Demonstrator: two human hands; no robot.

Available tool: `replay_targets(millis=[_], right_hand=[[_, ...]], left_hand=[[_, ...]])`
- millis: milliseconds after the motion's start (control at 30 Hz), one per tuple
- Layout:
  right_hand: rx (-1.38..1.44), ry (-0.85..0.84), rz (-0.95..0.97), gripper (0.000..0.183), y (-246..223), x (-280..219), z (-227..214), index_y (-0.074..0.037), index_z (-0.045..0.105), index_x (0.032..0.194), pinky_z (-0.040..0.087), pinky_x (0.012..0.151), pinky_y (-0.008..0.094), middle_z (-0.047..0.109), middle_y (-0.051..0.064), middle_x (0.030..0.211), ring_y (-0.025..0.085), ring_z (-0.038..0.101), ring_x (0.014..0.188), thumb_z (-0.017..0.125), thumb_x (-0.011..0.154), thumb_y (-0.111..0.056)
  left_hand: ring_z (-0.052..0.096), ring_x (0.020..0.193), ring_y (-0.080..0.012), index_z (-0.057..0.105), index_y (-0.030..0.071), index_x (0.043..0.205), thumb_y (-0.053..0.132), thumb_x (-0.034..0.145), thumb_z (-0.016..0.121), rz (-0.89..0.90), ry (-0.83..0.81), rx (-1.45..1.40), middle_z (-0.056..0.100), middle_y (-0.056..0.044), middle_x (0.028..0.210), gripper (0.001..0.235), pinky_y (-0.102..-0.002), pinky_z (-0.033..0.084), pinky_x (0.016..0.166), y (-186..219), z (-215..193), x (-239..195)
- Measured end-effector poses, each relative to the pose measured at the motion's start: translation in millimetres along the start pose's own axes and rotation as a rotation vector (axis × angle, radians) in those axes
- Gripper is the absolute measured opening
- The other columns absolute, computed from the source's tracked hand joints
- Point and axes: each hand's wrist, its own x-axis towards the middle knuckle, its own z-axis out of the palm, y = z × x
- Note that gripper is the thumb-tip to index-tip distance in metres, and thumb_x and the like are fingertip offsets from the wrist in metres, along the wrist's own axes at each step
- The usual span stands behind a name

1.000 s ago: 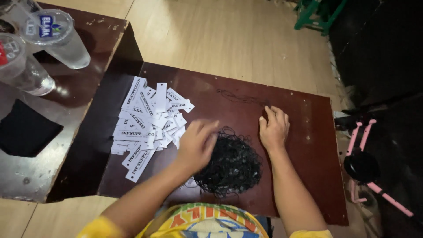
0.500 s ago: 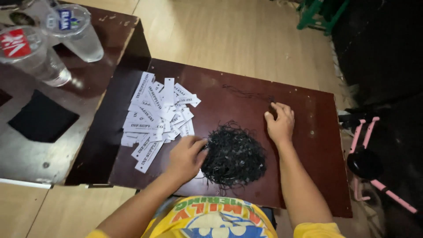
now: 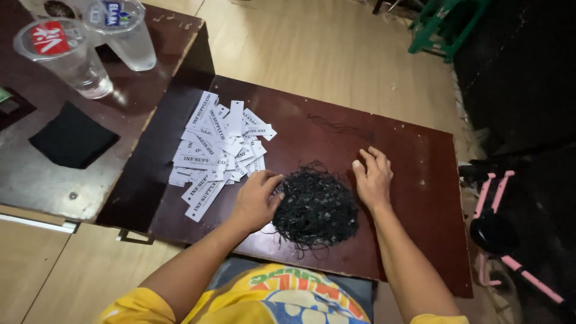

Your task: The person sits at a table and untangles a pile of black wires by hand. They repeatedly pull individual strands from the tangled mass, straighten them, and lay them on the table surface.

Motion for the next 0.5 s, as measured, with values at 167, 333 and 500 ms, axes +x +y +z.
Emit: replay_targets(millis=[167,333,500], right_hand=[[0.038,-0.013,0.005,0.046,7,-5,2,-0.015,0.062,0.141,0.035,0.108,0.062,0.047,0.010,0.148,0.037,0.044,0.136,0.053,0.105,-0.043],[0.065,0.038,-0.086,0.043,15,-1,3,-0.015,0.063,0.138,0.038,0.105,0.060,0.050,0.010,0.145,0.036,0.046,0.134,0.051,0.106,-0.041],[0.094,0.036,-0.086,0.042,18,-3,3,-0.016,0.064,0.136,0.038,0.103,0.059,0.053,0.008,0.141,0.035,0.050,0.131,0.048,0.106,-0.040]], left_hand=[[0.065,0.110,-0.0411,0.067,0.009,0.125,0.020,0.085,0.073,-0.012,-0.071,0.024,0.066,-0.017,0.118,0.042,-0.049,0.053,0.090,6,-2,-2],[0.065,0.111,-0.0368,0.068,0.012,0.125,0.025,0.089,0.071,-0.034,-0.073,0.051,0.065,-0.011,0.120,0.038,-0.045,0.053,0.091,8,-4,3],[0.066,0.111,-0.0345,0.067,0.015,0.128,0.027,0.088,0.071,-0.024,-0.068,0.097,0.066,-0.009,0.121,0.042,-0.044,0.053,0.093,2,4,-2]])
